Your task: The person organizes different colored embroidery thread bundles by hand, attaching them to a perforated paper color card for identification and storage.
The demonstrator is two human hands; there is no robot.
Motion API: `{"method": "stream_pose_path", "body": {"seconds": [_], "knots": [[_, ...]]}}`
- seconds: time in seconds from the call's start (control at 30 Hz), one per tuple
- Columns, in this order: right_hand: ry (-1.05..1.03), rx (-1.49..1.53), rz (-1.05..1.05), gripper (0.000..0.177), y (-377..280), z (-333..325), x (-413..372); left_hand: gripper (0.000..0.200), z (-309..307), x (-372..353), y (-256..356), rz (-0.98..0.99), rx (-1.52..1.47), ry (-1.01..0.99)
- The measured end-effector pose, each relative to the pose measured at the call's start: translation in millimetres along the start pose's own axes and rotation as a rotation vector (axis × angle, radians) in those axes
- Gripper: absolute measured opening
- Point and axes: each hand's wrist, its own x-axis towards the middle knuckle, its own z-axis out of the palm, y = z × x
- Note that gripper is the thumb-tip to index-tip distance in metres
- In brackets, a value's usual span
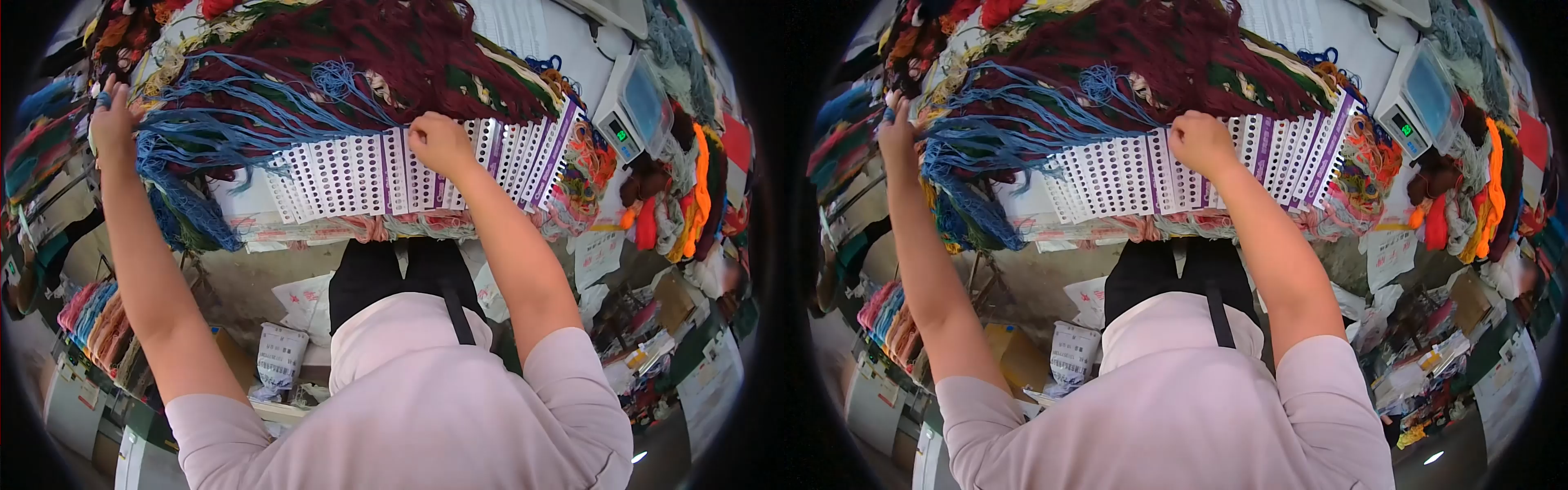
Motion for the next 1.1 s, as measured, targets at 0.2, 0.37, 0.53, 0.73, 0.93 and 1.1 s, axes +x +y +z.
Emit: {"method": "stream_pose_path", "body": {"seconds": [0.2, 0.37, 0.53, 0.73, 0.93, 1.1], "knots": [[0.438, -0.046, -0.417, 0.05, -13.6, -35.3, 73.8, 0.03, 93.1, -134.9, -39.8, -0.219, -0.36, -0.411], [0.361, 0.159, -0.266, 0.033, -12.6, -51.2, 43.1, 0.028, 188.9, -221.3, -29.3, -0.427, -0.341, -1.048], [0.115, 0.114, -0.049, 0.031, 23.2, 7.8, -20.5, 0.036, 270.1, -188.3, -56.2, -0.122, -0.097, -0.806], [0.171, 0.187, 0.003, 0.029, 22.4, 9.5, -30.9, 0.038, 197.2, -117.2, -12.8, 0.027, -0.058, -0.343], [0.238, 0.721, 0.058, 0.018, -93.4, -64.8, -83.0, 0.056, 124.7, -254.7, 67.4, -0.512, -0.83, -0.931], [0.07, 0.732, -0.115, 0.011, -173.6, -135.4, -126.0, 0.057, 75.3, -309.2, 136.6, -0.506, -1.042, -1.122]]}}
